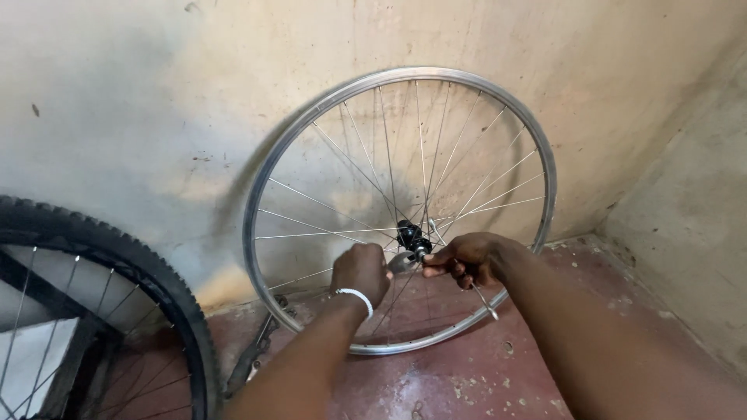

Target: The person is sitting on the floor and working on a bicycle wheel. They use their hands to unscrew and remove the axle nut from the wheel hub. Later, they use a wrench to tighten the axle nut back onto the hub.

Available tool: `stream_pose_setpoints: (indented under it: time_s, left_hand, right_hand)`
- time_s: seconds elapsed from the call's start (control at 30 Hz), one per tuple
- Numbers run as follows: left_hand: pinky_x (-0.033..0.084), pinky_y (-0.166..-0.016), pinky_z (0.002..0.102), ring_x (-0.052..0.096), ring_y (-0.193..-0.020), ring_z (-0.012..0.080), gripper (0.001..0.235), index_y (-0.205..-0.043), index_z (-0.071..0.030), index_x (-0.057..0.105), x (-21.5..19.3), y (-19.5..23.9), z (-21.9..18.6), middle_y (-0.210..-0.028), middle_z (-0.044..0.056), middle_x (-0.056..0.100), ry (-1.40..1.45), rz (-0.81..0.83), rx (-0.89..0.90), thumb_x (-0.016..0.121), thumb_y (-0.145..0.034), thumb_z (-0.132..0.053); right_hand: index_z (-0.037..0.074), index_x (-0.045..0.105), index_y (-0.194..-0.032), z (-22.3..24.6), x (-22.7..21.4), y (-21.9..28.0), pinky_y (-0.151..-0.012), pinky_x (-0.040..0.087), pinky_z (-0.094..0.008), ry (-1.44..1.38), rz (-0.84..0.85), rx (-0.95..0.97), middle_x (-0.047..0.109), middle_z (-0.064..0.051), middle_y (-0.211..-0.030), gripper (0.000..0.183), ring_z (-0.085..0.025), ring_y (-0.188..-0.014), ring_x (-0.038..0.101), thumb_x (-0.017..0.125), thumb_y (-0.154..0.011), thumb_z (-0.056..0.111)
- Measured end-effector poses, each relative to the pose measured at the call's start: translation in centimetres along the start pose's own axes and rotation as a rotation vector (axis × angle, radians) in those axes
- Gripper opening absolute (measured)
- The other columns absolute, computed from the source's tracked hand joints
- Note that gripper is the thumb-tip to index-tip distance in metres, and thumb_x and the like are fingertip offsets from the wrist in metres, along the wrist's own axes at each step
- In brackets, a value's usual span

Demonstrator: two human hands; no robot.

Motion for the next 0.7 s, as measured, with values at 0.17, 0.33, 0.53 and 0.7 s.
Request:
stream_pose_setpoints:
  time_s: [0.17,0.33,0.53,0.7]
  left_hand:
    - [0.060,-0.083,0.044,0.075,-0.099,0.0360,0.007,-0.089,-0.014,0.074,3.1,1.3,0.4,-0.091,0.012,0.076,0.284,0.107,-0.196,0.073,-0.082,-0.015]
    - [0.060,-0.068,0.041,0.076,-0.084,0.0349,0.012,-0.068,-0.014,0.070,6.3,-0.4,0.4,-0.075,0.012,0.072,0.432,0.034,-0.319,0.075,-0.078,-0.011]
    - [0.059,-0.083,0.041,0.074,-0.096,0.0357,0.008,-0.080,-0.006,0.071,8.1,0.1,0.0,-0.080,0.016,0.074,0.777,-0.034,-0.497,0.080,-0.079,-0.006]
    - [0.060,-0.089,0.039,0.074,-0.103,0.0300,0.007,-0.091,-0.012,0.074,9.8,0.2,0.6,-0.087,0.007,0.077,0.781,0.001,-0.616,0.075,-0.085,-0.015]
  right_hand:
    - [0.007,0.064,-0.093,-0.4,-0.8,-1.7,-0.040,0.028,-0.019,0.001,0.013,0.020,0.073,-0.007,-0.084,0.003,-0.004,-0.045,0.039,0.062,-0.093,0.005]
    - [0.004,0.064,-0.091,-0.3,-0.5,-1.4,-0.041,0.027,-0.022,-0.014,-0.015,0.013,0.069,-0.010,-0.077,0.003,-0.007,-0.043,0.038,0.066,-0.092,0.003]
    - [0.005,0.064,-0.091,-0.7,-1.8,-4.0,-0.041,0.028,-0.023,0.021,-0.008,0.024,0.071,-0.012,-0.077,0.005,-0.008,-0.042,0.040,0.069,-0.091,0.004]
    - [0.007,0.064,-0.095,-0.6,-2.0,-3.7,-0.040,0.028,-0.023,0.043,-0.030,0.000,0.078,-0.011,-0.086,0.005,-0.005,-0.043,0.038,0.067,-0.091,0.005]
Point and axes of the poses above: each hand's wrist, its own y-axis away from the middle knuckle, its own x-axis out of the palm, z = x × y, the point moved 10 cm from there along -y, towards the middle knuckle
